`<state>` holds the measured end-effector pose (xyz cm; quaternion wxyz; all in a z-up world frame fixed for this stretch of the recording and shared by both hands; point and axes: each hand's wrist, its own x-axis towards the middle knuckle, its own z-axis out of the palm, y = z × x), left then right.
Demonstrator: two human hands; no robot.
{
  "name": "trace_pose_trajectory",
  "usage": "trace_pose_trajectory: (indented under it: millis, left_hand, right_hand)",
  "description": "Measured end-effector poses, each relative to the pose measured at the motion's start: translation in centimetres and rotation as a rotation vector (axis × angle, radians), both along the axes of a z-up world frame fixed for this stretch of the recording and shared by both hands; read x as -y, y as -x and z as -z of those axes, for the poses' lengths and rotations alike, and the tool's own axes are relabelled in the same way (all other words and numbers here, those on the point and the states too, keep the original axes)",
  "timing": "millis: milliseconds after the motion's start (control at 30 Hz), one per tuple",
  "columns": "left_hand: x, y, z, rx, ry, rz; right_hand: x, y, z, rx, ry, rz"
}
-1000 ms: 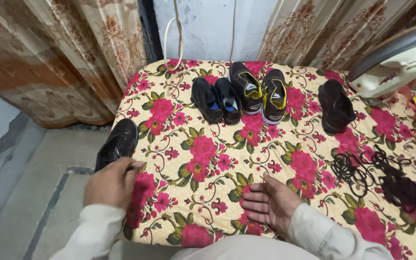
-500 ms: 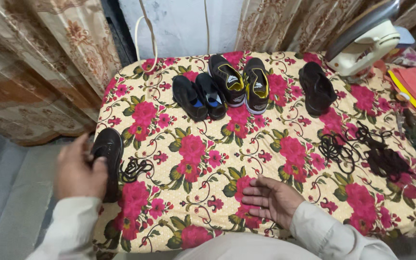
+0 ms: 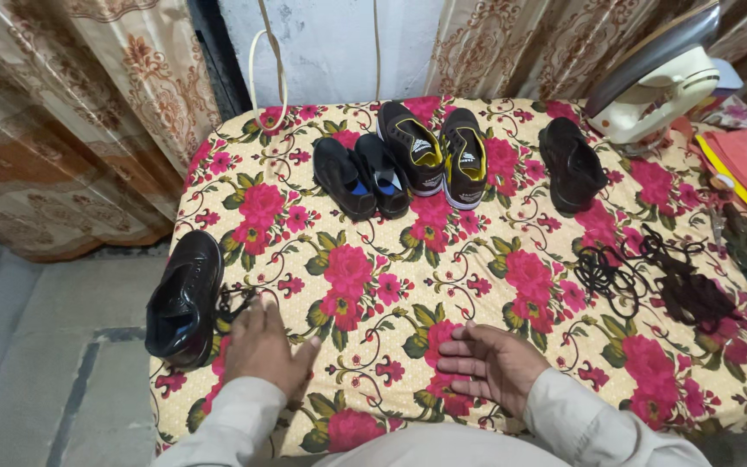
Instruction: The person removes laces from several shoes and then re-laces them one by one. They handle multiple pairs of shoes and laces on a floral tablecloth, threading laces through eyelets and tying knots.
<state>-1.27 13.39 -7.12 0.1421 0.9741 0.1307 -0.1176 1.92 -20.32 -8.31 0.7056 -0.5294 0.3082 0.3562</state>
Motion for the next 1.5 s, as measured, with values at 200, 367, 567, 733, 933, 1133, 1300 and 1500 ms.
trace_pose_trajectory:
  millis: [200,367,567,733,933,1133,1300,1500]
  left_hand:
    - [0.4,0.1,-0.6,0.104,0.001,0.068]
    - [0.2,-0.6,-1.7,-0.019,0.020,-0.116]
    - [1.9,-1.2,-1.6,0.253,0.067,0.107]
    - [7.0,-6.7,-2.0,0.255,0.368,0.110]
    - [13.1,-12.9,-3.8,0.216,0.429,0.332]
    - [17.6,-9.3,-2.6,-0.142,0.306,0.515]
    - [15.2,-1.4,-0.9,0.011,0.236,0.630]
    - [13.8,1.3,-1.0,0.051,0.308,0.537]
  right_hand:
    - [-0.1,-0.2,-0.3,-0.012,0.010,-0.010]
    - [0.2,-0.3,-0.1,-0.026,-0.003,-0.032]
    - [0.8,-0.4,0.0,0.004,-0.064,-0.055]
    - [2.8,0.2,-0.4,0.030,-0.053,-0.077]
    - [9.0,-2.9,0.4,0.343,0.136,-0.176]
    - [17.2,-17.2,1.9,1.275,1.352,-0.477]
    - [19.8,-24.4,2.9,0.948,1.350,-0.755]
    - [17.8,-25.6,-0.6,0.887,1.356,-0.831]
